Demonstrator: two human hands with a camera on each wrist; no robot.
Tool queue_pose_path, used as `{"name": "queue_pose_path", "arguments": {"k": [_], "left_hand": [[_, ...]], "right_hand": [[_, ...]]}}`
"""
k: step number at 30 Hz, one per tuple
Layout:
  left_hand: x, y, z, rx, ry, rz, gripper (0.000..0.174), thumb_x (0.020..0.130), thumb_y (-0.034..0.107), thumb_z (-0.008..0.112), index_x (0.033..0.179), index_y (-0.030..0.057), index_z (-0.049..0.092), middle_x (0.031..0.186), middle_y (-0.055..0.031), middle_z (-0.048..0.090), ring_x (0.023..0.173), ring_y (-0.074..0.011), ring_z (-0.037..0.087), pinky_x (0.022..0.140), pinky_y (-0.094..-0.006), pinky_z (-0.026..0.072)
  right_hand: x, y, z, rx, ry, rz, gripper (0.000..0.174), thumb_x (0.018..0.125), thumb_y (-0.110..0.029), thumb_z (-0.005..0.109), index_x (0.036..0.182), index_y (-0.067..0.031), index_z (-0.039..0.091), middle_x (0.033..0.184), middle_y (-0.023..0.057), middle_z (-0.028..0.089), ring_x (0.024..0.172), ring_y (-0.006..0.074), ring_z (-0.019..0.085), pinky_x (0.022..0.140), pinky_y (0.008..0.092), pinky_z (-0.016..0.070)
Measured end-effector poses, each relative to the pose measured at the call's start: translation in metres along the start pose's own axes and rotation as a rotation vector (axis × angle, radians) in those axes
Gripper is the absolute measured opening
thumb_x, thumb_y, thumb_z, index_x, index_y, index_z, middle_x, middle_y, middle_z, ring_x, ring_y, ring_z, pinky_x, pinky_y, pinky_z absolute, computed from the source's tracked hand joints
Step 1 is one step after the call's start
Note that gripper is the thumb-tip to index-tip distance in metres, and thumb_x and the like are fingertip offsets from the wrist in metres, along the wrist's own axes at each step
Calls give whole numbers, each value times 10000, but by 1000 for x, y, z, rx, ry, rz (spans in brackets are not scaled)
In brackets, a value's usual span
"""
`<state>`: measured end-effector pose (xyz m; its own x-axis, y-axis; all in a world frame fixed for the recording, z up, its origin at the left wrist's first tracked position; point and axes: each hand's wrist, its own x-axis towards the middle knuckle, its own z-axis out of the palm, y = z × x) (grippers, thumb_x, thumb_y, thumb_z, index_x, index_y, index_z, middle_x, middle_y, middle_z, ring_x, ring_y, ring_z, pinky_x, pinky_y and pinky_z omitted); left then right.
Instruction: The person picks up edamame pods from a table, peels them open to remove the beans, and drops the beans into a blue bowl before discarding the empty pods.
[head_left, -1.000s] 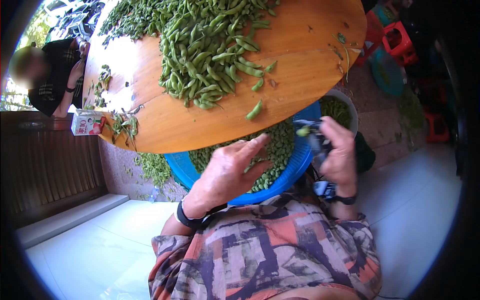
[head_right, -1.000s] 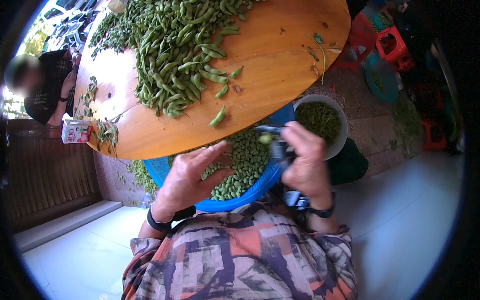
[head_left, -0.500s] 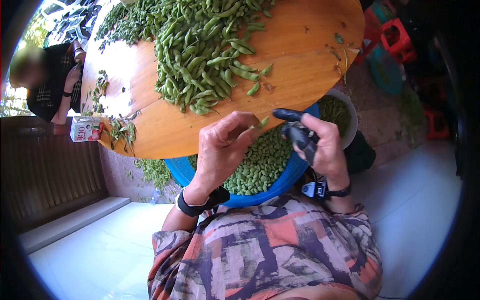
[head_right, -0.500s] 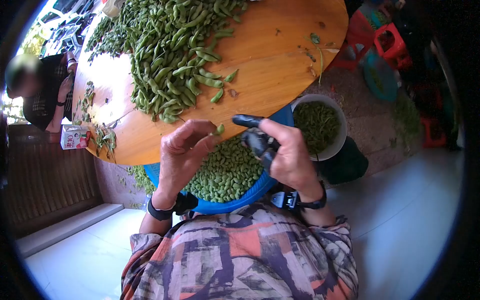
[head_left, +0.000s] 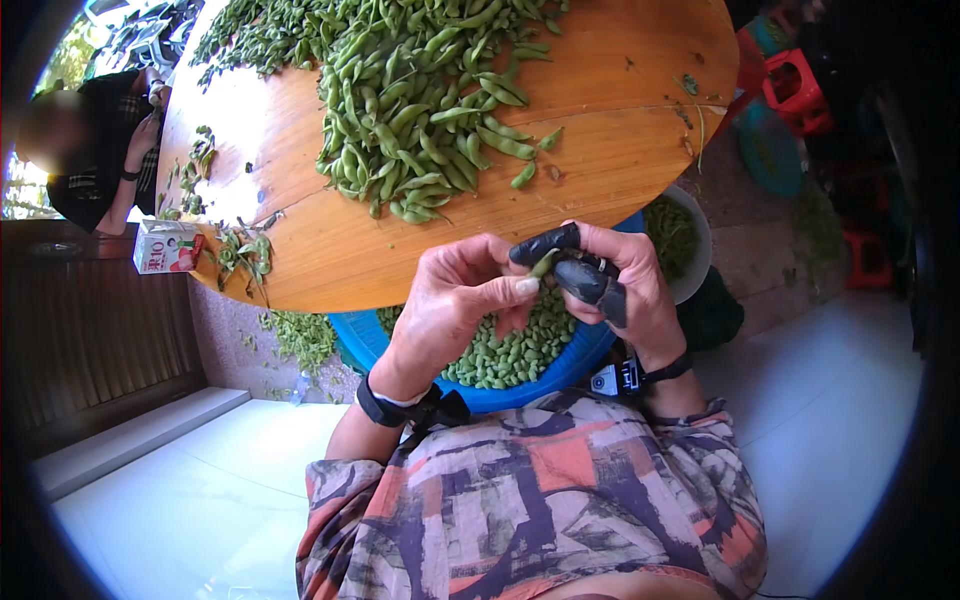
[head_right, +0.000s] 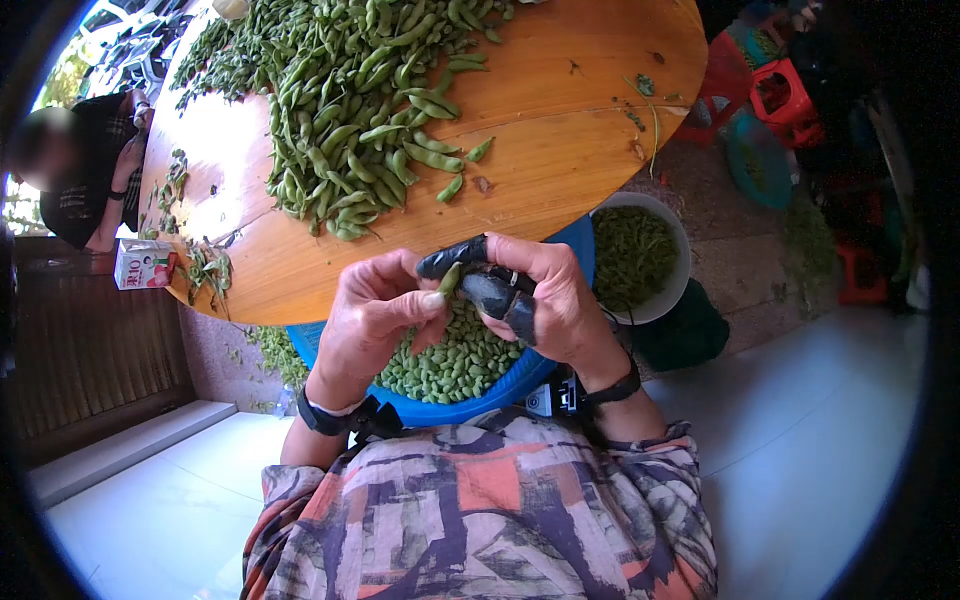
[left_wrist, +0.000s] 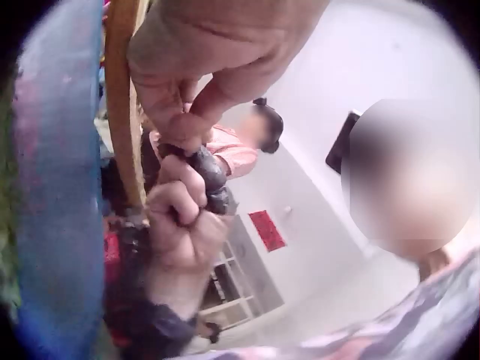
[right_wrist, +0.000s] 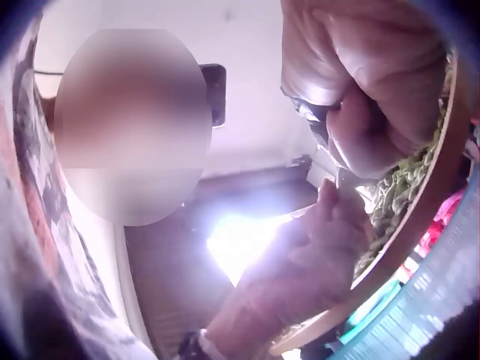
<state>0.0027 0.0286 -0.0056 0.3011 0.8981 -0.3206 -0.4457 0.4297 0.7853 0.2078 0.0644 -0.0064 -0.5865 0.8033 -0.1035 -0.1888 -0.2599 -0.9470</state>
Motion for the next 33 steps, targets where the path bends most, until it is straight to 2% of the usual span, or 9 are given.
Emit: {"name": "queue_pose_path", "arguments": {"k": [5, 8, 10, 12, 18, 21, 24, 31, 33], "left_hand": [[1, -6, -3, -335, -203, -57, 100, 915, 93, 663, 897, 21, 597, 676, -65, 620, 541, -111, 570, 441, -224, 395], [-1, -5, 6, 90, -3, 137, 107, 903, 81, 689, 924, 13, 608, 709, -40, 632, 579, -67, 568, 489, -197, 437], [-1, -11, 11, 249, 73, 171, 106, 896, 73, 696, 921, 9, 615, 715, -30, 636, 588, -56, 569, 501, -192, 446], [0, -13, 11, 563, 165, 238, 120, 919, 106, 676, 904, -5, 634, 736, -20, 654, 609, -40, 571, 519, -194, 465], [5, 4, 4, 364, 11, 31, 228, 1002, 174, 548, 929, -18, 648, 759, -52, 671, 609, -81, 609, 498, -228, 490], [6, 3, 8, 347, 14, -36, 234, 1018, 181, 520, 981, -26, 622, 780, -44, 652, 620, -78, 593, 520, -223, 478], [9, -4, 19, 434, 82, 112, 211, 1023, 172, 488, 1039, -25, 563, 731, 8, 541, 606, -63, 481, 538, -220, 411], [7, -16, 33, 185, 263, 122, 231, 969, 117, 405, 1074, 12, 583, 682, 55, 452, 597, -30, 384, 537, -201, 328], [6, -17, 25, 256, 211, 154, 258, 942, 128, 428, 1076, -12, 598, 733, 30, 520, 589, -41, 403, 526, -191, 295]], "right_hand": [[6, 10, -4, 476, -118, 112, 268, 938, -118, 505, 1108, 52, 624, 613, -13, 515, 469, 20, 412, 415, 190, 273], [4, -1, -1, 296, -36, 86, 224, 915, -78, 529, 1072, 38, 639, 671, 5, 547, 540, 52, 485, 483, 204, 357], [2, -6, 6, -311, 101, -57, 190, 882, -51, 569, 1040, 19, 649, 741, 17, 573, 654, 81, 547, 596, 224, 427], [0, -7, 14, -317, 141, -88, 187, 866, -32, 569, 1029, 10, 651, 772, 22, 579, 707, 83, 554, 642, 227, 435], [-7, -3, 1, -186, 138, 92, 131, 856, -10, 574, 969, 14, 635, 794, 55, 568, 738, 80, 525, 638, 250, 433], [-2, 3, 10, -364, 192, -39, 160, 806, 2, 593, 963, 13, 623, 785, 93, 551, 706, 165, 569, 620, 314, 453], [0, 10, 27, -860, 405, -475, 231, 768, 39, 579, 998, 41, 601, 841, 190, 510, 747, 394, 559, 654, 395, 465], [7, 8, 26, -773, 367, -550, 229, 766, 42, 591, 989, 0, 618, 795, 155, 513, 704, 359, 568, 618, 376, 464], [3, 2, 20, -436, 287, -184, 214, 838, 4, 589, 1044, 3, 647, 779, 94, 573, 683, 156, 557, 624, 277, 449]]}}
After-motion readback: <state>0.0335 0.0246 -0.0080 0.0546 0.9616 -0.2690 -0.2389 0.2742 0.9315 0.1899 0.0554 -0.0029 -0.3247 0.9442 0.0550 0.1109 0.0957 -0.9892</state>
